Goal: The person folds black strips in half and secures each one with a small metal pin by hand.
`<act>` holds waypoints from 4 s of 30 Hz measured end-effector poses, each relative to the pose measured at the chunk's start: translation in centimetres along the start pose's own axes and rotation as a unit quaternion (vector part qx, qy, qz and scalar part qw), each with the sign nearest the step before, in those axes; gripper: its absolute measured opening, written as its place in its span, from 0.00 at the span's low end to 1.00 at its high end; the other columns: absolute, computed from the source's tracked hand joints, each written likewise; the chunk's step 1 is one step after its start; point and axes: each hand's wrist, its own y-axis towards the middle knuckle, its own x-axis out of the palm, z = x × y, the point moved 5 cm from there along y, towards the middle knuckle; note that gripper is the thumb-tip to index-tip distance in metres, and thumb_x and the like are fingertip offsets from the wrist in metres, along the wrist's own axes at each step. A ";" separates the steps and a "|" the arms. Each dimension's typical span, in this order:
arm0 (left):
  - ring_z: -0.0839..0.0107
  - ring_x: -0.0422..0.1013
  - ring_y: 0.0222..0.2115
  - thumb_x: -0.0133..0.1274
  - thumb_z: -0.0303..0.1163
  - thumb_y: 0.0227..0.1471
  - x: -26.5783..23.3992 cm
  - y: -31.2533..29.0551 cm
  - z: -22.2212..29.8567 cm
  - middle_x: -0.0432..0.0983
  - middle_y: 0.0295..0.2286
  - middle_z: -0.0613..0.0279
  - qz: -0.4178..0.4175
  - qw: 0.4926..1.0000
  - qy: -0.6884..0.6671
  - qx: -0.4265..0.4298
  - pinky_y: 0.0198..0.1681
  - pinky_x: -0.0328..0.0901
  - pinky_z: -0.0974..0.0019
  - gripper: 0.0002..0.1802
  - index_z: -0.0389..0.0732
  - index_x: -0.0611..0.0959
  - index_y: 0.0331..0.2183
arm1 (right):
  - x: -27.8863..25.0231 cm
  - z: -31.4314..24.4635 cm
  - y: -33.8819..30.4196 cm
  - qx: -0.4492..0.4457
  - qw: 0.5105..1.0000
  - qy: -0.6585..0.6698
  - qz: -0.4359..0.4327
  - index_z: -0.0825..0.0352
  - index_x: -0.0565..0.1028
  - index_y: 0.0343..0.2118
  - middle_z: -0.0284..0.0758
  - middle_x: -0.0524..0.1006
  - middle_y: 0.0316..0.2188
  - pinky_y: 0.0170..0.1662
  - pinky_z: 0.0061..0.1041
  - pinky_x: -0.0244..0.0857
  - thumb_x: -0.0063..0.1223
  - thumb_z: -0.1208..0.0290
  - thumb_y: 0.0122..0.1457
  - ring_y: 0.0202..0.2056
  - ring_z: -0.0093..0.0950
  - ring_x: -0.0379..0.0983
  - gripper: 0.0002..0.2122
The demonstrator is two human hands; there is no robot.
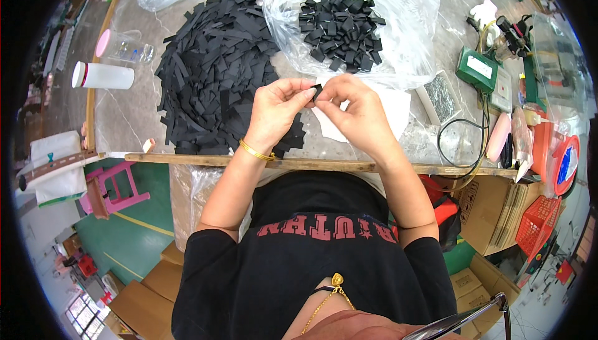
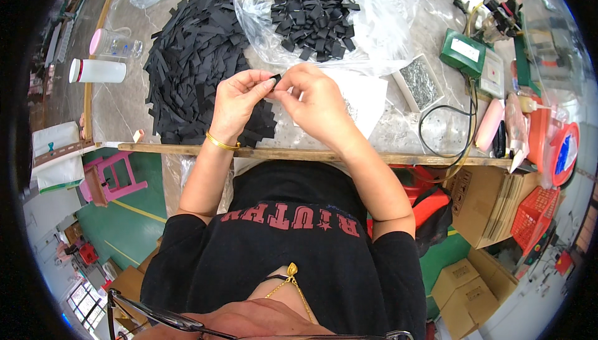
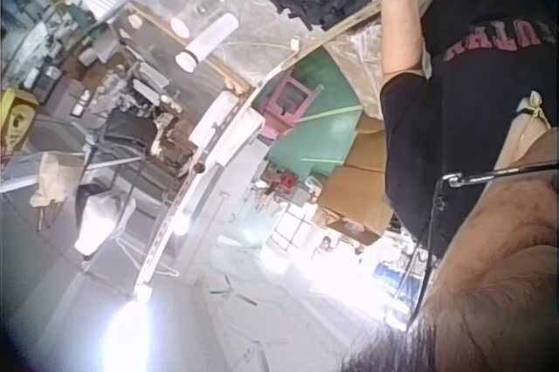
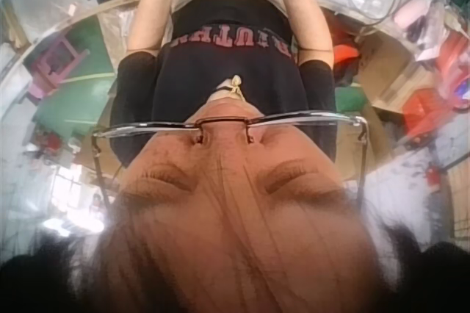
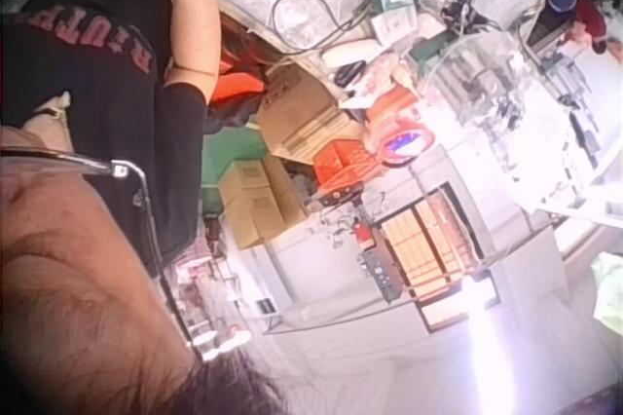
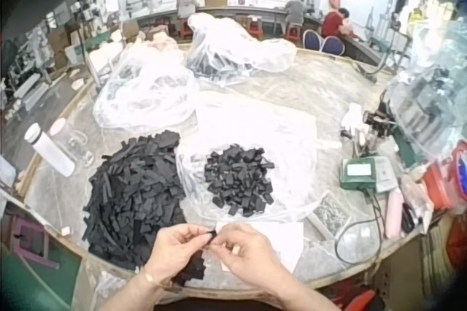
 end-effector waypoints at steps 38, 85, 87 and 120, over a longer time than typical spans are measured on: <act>0.77 0.70 0.24 0.51 0.21 0.49 2.0 0.3 -1.4 0.76 0.28 0.60 0.077 0.992 -0.061 0.078 0.31 0.67 0.76 0.08 0.30 0.78 0.34 | -0.1 3.8 0.3 0.203 0.953 0.222 -0.023 0.72 0.73 0.32 0.33 0.76 0.24 0.24 0.13 0.64 0.55 0.74 0.52 0.22 0.16 0.70 0.07; 0.76 0.71 0.22 0.53 0.20 0.45 3.0 -0.8 2.0 0.75 0.23 0.61 -0.026 0.894 0.338 0.293 0.24 0.65 0.75 0.05 0.35 0.80 0.30 | -0.5 4.4 0.1 0.231 0.925 0.292 -0.070 0.64 0.67 0.25 0.29 0.73 0.20 0.20 0.13 0.63 0.56 0.79 0.47 0.18 0.16 0.69 0.08; 0.76 0.71 0.22 0.53 0.21 0.47 2.8 -0.7 1.6 0.75 0.23 0.61 -0.037 0.911 0.314 0.263 0.25 0.65 0.75 0.05 0.34 0.80 0.30 | -0.3 4.4 -0.1 0.220 0.928 0.296 -0.054 0.64 0.67 0.25 0.29 0.73 0.21 0.21 0.13 0.64 0.56 0.79 0.48 0.19 0.16 0.69 0.08; 0.80 0.70 0.25 0.52 0.26 0.51 2.2 -1.0 1.0 0.75 0.25 0.64 -0.060 0.998 0.008 -0.012 0.30 0.65 0.77 0.08 0.31 0.79 0.32 | -0.3 3.6 -1.7 0.078 0.942 0.328 -0.008 0.65 0.66 0.26 0.32 0.72 0.26 0.28 0.15 0.64 0.52 0.84 0.50 0.26 0.18 0.70 0.08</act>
